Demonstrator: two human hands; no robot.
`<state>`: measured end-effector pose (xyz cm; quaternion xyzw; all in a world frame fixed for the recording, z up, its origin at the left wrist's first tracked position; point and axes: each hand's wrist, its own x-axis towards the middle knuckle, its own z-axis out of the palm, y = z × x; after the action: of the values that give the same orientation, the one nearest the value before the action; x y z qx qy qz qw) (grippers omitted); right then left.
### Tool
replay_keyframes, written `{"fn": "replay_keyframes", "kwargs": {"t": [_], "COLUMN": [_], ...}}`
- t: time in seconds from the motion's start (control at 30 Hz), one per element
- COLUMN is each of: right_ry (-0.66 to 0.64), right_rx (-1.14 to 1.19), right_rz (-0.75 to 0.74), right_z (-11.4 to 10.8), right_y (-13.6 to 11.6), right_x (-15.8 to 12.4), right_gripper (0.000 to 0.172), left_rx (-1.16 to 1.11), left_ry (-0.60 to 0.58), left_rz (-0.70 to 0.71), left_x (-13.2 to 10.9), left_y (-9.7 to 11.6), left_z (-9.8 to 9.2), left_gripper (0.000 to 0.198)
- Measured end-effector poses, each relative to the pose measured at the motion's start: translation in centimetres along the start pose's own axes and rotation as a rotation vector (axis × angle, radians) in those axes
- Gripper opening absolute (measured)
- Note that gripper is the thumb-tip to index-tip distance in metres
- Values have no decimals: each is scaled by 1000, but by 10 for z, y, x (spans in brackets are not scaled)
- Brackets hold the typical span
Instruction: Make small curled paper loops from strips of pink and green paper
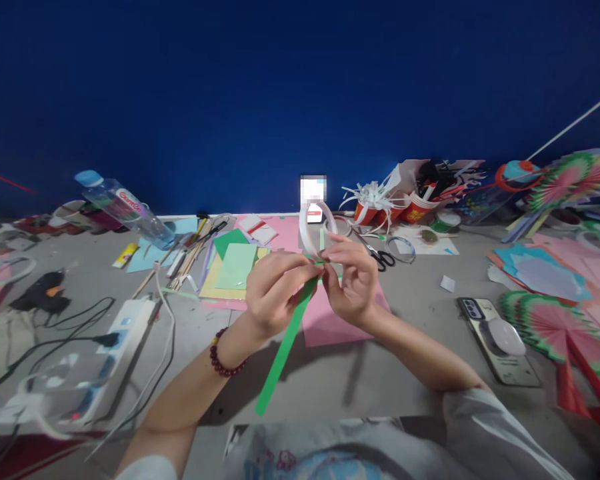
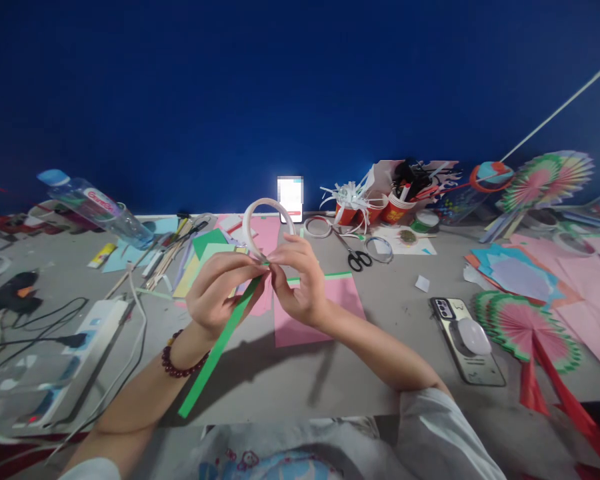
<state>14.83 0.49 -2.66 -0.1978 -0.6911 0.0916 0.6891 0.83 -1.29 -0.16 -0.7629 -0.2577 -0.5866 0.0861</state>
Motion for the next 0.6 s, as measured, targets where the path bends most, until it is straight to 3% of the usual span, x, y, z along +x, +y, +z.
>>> {"fn": "replay_keyframes", "kwargs": {"t": [0.17,0.47,0.6], "right_ry": [-1,-4,-5], "right_rx": [1,132,163], "right_rz": [10,217,288], "right_z": [1,0,-1], "right_y": [-1,-7,-8], "right_x": [1,1,1], "right_gripper": [37,26,19], "left_rx": [-2,150,191], "left_ry": [9,74,48], "left_rz": [-3,131,214], "left_x": [-5,-7,-7], "left_y": [-4,-7,-9], "left_z": [1,3,1], "left_gripper": [20,22,22]}}
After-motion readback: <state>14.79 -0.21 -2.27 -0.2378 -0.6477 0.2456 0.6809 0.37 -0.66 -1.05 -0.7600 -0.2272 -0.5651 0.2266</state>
